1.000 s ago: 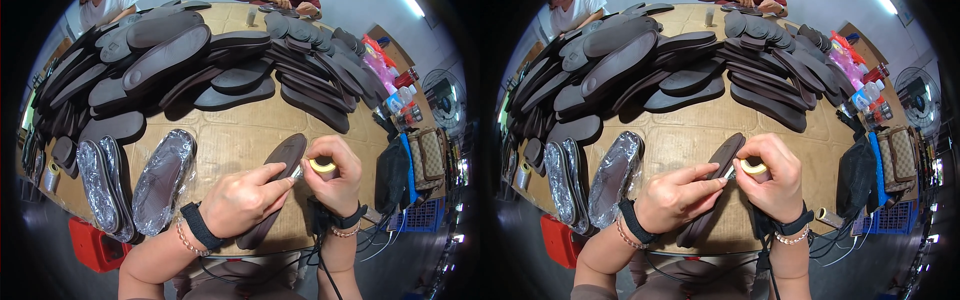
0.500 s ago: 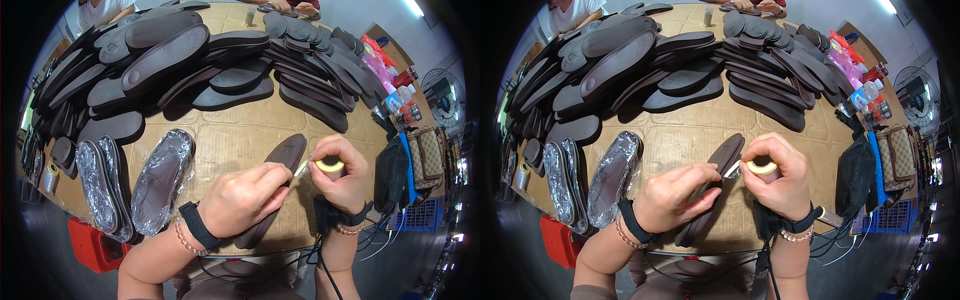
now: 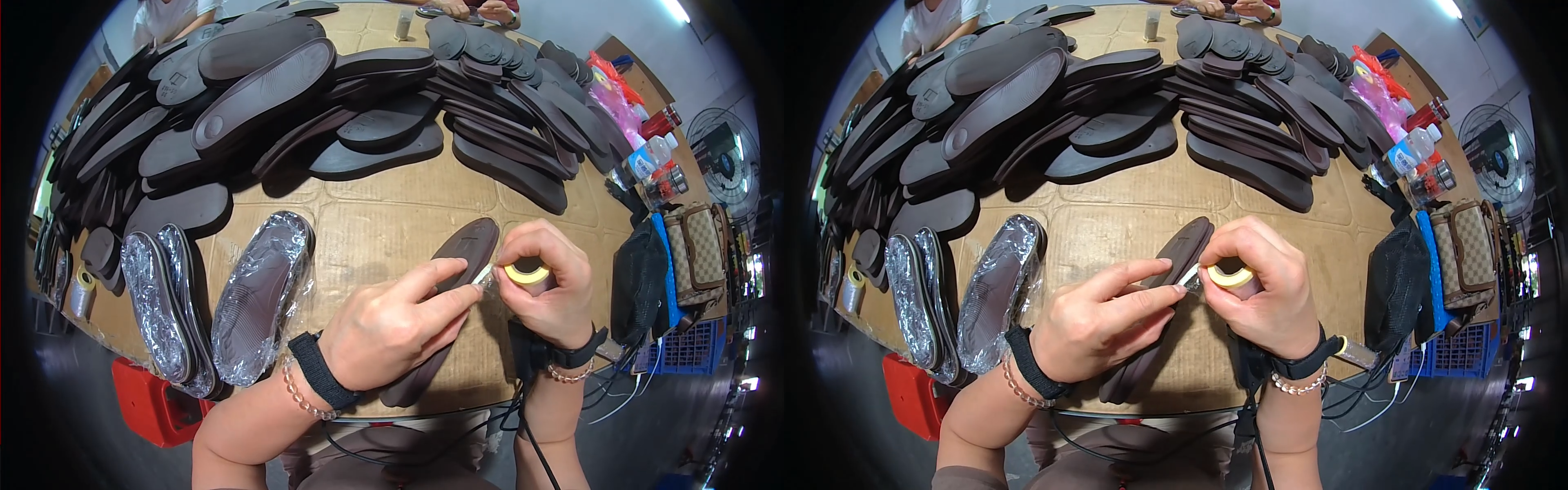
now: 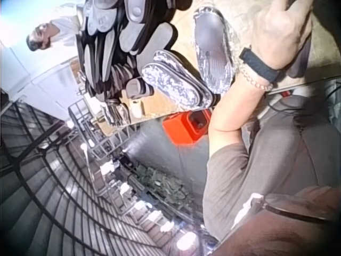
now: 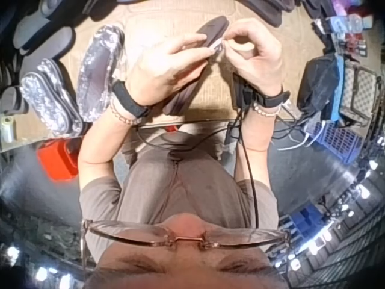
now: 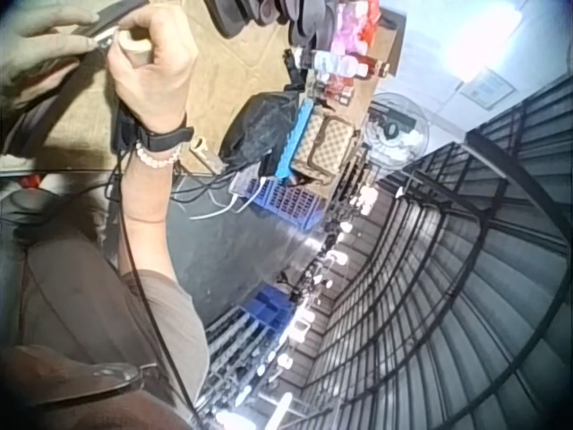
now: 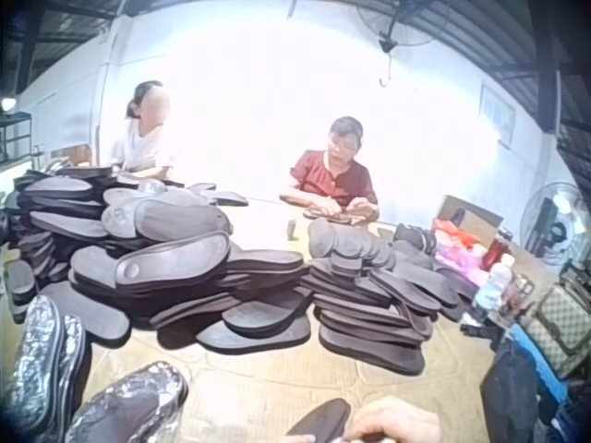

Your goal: Wrapping shoe soles with protective film or tape during manufacturing.

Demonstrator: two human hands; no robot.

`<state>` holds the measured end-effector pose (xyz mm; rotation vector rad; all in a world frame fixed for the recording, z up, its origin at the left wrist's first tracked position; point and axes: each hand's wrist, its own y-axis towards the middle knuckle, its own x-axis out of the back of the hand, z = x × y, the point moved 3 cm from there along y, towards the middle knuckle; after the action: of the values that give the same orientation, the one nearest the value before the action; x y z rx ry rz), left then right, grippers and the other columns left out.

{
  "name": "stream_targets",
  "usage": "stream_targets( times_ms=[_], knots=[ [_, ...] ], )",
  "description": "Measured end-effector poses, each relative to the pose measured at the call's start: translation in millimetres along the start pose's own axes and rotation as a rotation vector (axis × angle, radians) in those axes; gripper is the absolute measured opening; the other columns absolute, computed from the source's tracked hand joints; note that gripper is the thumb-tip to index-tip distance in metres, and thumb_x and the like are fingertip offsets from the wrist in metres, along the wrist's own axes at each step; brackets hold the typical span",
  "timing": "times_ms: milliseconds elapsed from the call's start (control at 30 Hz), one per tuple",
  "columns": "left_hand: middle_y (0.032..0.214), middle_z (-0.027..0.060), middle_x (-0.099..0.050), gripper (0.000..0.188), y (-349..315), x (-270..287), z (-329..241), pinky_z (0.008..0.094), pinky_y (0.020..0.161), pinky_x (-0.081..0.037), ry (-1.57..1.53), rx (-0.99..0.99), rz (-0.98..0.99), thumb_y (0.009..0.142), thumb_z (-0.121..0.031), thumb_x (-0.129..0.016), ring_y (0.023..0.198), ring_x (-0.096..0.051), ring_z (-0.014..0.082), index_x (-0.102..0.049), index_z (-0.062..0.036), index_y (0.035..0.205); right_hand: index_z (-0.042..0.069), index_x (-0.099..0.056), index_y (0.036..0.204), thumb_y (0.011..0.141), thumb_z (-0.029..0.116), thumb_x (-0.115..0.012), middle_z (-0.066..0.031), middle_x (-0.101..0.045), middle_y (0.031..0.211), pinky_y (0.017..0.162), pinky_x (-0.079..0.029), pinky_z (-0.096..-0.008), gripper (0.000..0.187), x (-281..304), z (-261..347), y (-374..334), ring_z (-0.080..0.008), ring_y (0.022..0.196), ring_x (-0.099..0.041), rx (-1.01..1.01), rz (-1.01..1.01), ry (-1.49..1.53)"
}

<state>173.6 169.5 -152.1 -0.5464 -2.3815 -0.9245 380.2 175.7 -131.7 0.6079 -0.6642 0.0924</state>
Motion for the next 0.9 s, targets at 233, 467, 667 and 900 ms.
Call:
stream_targets(
  times_ms=[233,467,667,900],
  knots=[
    [0.116,0.0124,-0.073,0.030,3.1,0.2,-0.1,0.0355,0.073,-0.062,-0.015,0.044,-0.009,0.082,-0.007,-0.082,0.088,-0.075,0.0281,-0.072,-0.0078,0.110,0.001,-0.065,0.091,0.073,-0.008,-0.078,-0.0115,-0.068,0.090,0.072,-0.054,-0.0328,0.024,2.7,-0.5,-0.6,-0.0259,0.080,-0.068,0.013,0.009,0.022],
    [0.115,0.0129,-0.073,0.025,1.0,-0.4,0.7,0.0355,0.073,-0.063,0.003,0.004,-0.017,0.083,-0.008,-0.082,0.086,-0.075,0.0278,-0.074,-0.0086,0.107,0.001,-0.066,0.092,0.073,-0.009,-0.078,-0.0113,-0.068,0.091,0.073,-0.054,-0.0333,0.025,2.1,0.4,-0.1,-0.0263,0.082,-0.069,0.020,0.027,0.025],
    [0.117,0.0132,-0.073,0.027,0.0,-0.1,1.2,0.0337,0.071,-0.064,0.018,-0.020,-0.018,0.083,-0.008,-0.083,0.082,-0.076,0.0259,-0.078,-0.0088,0.110,0.001,-0.066,0.093,0.073,-0.009,-0.078,-0.0117,-0.068,0.091,0.074,-0.055,-0.0336,0.025,2.8,0.0,-0.6,-0.0270,0.082,-0.069,0.021,0.036,0.017],
    [0.117,0.0132,-0.072,0.029,0.9,-0.4,0.2,0.0316,0.069,-0.063,0.028,-0.029,0.000,0.084,-0.009,-0.082,0.078,-0.076,0.0221,-0.078,-0.0093,0.112,0.001,-0.066,0.092,0.073,-0.008,-0.078,-0.0120,-0.068,0.091,0.073,-0.054,-0.0337,0.024,3.4,-0.4,-0.1,-0.0269,0.082,-0.069,0.032,0.036,0.015]
  ],
)
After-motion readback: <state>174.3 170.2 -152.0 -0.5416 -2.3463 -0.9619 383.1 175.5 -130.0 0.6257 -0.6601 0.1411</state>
